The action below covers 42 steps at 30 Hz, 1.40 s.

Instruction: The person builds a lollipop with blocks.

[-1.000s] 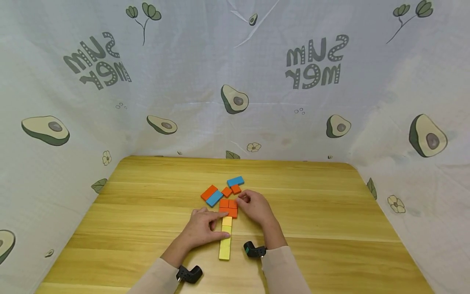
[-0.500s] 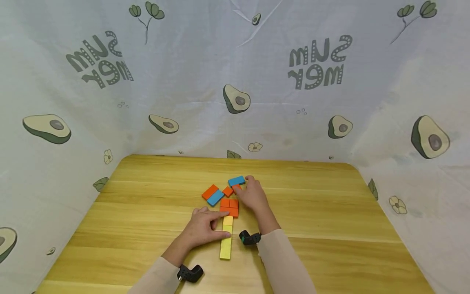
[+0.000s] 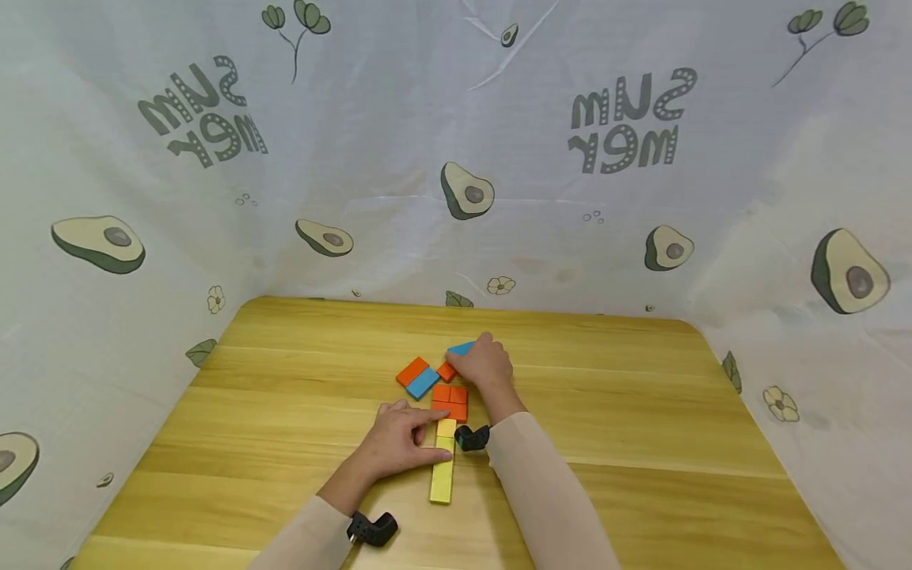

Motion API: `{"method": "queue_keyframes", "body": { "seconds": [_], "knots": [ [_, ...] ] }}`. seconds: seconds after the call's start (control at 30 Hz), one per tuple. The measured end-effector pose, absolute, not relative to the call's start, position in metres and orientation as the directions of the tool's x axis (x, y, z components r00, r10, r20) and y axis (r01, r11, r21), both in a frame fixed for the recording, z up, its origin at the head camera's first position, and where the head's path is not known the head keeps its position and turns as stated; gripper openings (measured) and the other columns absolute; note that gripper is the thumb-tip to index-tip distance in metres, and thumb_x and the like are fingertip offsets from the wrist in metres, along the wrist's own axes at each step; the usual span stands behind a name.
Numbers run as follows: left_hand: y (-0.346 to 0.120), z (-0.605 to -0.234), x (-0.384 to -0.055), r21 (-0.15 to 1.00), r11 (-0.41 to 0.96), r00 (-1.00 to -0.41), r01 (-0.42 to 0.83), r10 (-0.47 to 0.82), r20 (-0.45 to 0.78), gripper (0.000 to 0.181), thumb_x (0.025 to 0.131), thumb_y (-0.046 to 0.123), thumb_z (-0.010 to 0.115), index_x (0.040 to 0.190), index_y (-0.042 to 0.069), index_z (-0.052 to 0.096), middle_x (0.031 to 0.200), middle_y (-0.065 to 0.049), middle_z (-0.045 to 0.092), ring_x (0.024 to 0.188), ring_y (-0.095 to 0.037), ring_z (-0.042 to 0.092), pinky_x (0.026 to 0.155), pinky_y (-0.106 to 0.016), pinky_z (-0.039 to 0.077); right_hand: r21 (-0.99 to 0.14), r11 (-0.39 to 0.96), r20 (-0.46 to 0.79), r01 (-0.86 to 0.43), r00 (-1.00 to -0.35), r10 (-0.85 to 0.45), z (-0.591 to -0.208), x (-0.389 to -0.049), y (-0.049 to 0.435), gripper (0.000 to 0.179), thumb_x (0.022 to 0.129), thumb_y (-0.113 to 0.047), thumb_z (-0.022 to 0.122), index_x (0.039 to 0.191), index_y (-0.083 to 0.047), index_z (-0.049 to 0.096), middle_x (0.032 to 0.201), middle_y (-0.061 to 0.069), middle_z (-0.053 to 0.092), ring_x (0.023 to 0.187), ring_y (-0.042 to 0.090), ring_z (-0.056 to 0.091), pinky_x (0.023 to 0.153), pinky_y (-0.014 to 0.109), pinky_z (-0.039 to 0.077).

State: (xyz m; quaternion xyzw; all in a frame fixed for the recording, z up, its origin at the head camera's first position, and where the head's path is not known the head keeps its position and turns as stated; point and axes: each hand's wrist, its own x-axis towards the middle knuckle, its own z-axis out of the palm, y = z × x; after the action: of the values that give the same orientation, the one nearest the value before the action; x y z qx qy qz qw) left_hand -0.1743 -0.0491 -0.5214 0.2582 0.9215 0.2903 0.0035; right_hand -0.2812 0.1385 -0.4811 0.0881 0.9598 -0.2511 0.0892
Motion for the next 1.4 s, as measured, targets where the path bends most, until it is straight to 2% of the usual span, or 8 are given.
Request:
{"method": "queue_keyframes", "body": {
  "seconds": [0.33, 0.5, 0.73, 1.0, 1.23, 1.4],
  "knots": [
    [-0.049, -0.520, -0.175, 0.539, 0.704, -0.871, 0.463, 0.475, 0.127, 0.067, 0.078, 0.069, 0.077, 0.136, 0.036, 0.067, 0.060, 0.020, 0.045, 0.069, -0.005, 0.036, 0.082, -0.030, 0.027, -0.423, 0.878, -0.213, 0.226, -0.966, 0.146, -0.481, -0.284, 0.139, 0.086, 0.087, -0.061, 0.067, 0.133, 0.008, 0.047, 0.113, 0.025, 0.065, 0.095, 0.037, 0.065, 0.083, 0.048, 0.056],
    [-0.050, -0.521, -0.175, 0.547, 0.704, -0.875, 0.452, 0.469, 0.120, 0.067, 0.078, 0.068, 0.078, 0.136, 0.036, 0.067, 0.060, 0.019, 0.045, 0.068, -0.005, 0.036, 0.082, -0.031, 0.027, -0.476, 0.856, -0.199, 0.202, -0.973, 0.118, -0.484, -0.286, 0.147, 0.084, 0.086, -0.060, 0.068, 0.133, 0.007, 0.050, 0.117, 0.023, 0.065, 0.095, 0.035, 0.064, 0.085, 0.049, 0.055],
    [-0.050, -0.522, -0.174, 0.541, 0.709, -0.876, 0.453, 0.466, 0.123, 0.067, 0.078, 0.069, 0.077, 0.135, 0.036, 0.067, 0.060, 0.020, 0.044, 0.068, -0.005, 0.036, 0.081, -0.030, 0.026, -0.571, 0.803, -0.181, 0.172, -0.980, 0.081, -0.483, -0.282, 0.163, 0.071, 0.087, -0.060, 0.069, 0.122, -0.001, 0.052, 0.107, 0.016, 0.063, 0.088, 0.028, 0.058, 0.072, 0.035, 0.047],
    [-0.051, -0.522, -0.174, 0.541, 0.714, -0.880, 0.445, 0.461, 0.114, 0.068, 0.078, 0.069, 0.077, 0.136, 0.036, 0.067, 0.061, 0.019, 0.044, 0.068, -0.005, 0.035, 0.081, -0.030, 0.026, -0.570, 0.813, -0.246, 0.119, -0.969, -0.030, -0.473, -0.264, 0.186, 0.067, 0.087, -0.051, 0.075, 0.127, -0.002, 0.053, 0.109, 0.016, 0.065, 0.092, 0.028, 0.059, 0.081, 0.040, 0.050],
    [-0.052, -0.523, -0.176, 0.544, 0.714, -0.882, 0.441, 0.458, 0.113, 0.069, 0.077, 0.070, 0.077, 0.137, 0.037, 0.066, 0.060, 0.018, 0.044, 0.068, -0.005, 0.035, 0.080, -0.030, 0.025, -0.612, 0.790, -0.261, 0.049, -0.955, -0.143, -0.478, -0.245, 0.200, 0.065, 0.084, -0.040, 0.083, 0.132, -0.004, 0.057, 0.097, 0.010, 0.059, 0.084, 0.023, 0.054, 0.073, 0.033, 0.044],
    [-0.051, -0.524, -0.175, 0.545, 0.702, -0.874, 0.457, 0.467, 0.133, 0.068, 0.078, 0.070, 0.076, 0.136, 0.037, 0.066, 0.061, 0.019, 0.044, 0.068, -0.004, 0.035, 0.079, -0.030, 0.025, -0.662, 0.749, -0.237, 0.026, -0.955, -0.176, -0.492, -0.236, 0.207, 0.072, 0.085, -0.039, 0.084, 0.143, -0.008, 0.055, 0.108, 0.009, 0.059, 0.094, 0.023, 0.054, 0.086, 0.039, 0.047]
  ]
}}
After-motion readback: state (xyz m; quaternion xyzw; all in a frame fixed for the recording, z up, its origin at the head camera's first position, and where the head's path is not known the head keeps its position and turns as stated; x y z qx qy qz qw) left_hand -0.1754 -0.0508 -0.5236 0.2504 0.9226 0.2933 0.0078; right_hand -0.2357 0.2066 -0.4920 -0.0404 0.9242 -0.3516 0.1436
